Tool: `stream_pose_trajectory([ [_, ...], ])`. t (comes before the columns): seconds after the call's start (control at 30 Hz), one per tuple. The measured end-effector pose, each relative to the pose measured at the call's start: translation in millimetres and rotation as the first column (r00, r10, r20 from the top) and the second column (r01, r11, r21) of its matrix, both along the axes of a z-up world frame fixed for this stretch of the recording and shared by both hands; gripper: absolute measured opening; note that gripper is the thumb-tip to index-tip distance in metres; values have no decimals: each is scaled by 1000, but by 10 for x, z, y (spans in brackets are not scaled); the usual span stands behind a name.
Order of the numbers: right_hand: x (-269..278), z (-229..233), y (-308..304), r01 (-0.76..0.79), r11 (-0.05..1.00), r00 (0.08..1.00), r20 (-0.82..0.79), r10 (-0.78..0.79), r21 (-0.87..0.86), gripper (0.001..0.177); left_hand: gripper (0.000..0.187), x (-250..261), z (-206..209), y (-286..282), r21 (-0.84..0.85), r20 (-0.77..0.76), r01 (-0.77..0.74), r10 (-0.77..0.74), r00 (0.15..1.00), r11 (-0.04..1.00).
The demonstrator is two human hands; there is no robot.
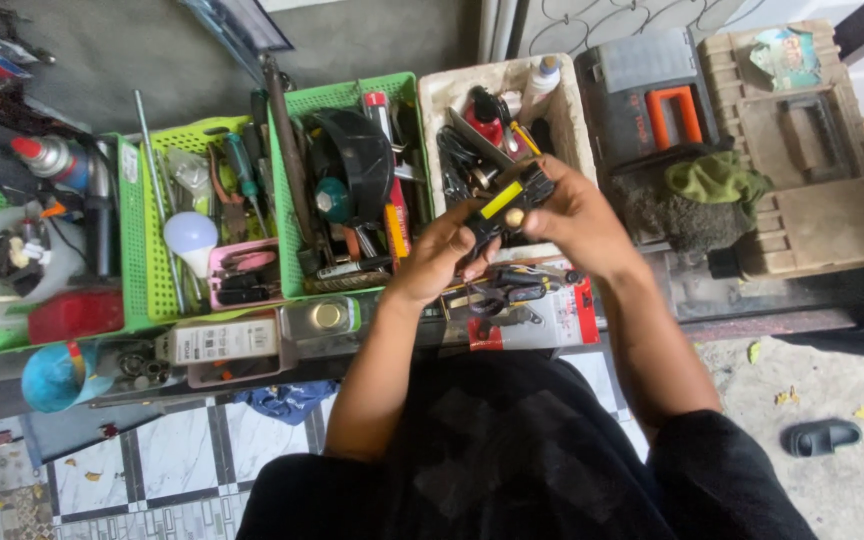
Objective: Organizing various tools, hardware kits, and motorcycle parts on a workbench and hanging some items on a wire mesh wall.
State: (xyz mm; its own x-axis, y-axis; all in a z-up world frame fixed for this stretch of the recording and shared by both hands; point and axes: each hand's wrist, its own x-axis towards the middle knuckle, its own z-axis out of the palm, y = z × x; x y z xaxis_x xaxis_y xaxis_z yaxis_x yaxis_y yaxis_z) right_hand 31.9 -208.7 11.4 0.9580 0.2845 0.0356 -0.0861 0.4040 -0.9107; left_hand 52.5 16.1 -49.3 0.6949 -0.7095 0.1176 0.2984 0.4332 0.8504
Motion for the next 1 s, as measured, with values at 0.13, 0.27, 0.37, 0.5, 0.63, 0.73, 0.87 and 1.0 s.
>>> stream_pose_trajectory([
  [0.13, -89, -21, 178, 12, 998, 1000, 20, -14, 63, 79, 70, -132, -190, -57, -21, -10, -68, 68, 998, 997],
  [0.27, -214, -250, 267, 37, 993, 998, -54, -32, 108, 86, 74, -291, -257, -130, -68, -98, -128, 121, 988, 989],
  [0.37, -297, -425, 304, 74, 988, 996, -56, -66, 139, 86, 70, -342, -111, -153, -58, -108, -182, 175, 979, 982],
  [0.5, -352, -428, 343, 119, 975, 993, 4, -122, 187, 83, 46, -365, -266, -97, 200, -76, -197, 216, 973, 960],
  [0.63, -417, -309, 352, 116, 976, 993, -24, -114, 186, 85, 36, -464, -196, -59, 242, -140, -187, 225, 964, 952],
  [0.73, -433, -163, 369, 104, 964, 994, -5, -106, 246, 86, 38, -533, -197, -16, 305, -148, -201, 255, 956, 931],
  [0.87, -432, -244, 298, 156, 961, 987, -7, -158, 227, 93, 34, -587, -175, 35, 339, -125, -225, 281, 952, 914],
  [1.0, -461, -336, 273, 160, 982, 984, 58, -166, 99, 98, 30, -627, -132, 101, 379, -90, -232, 285, 954, 896],
])
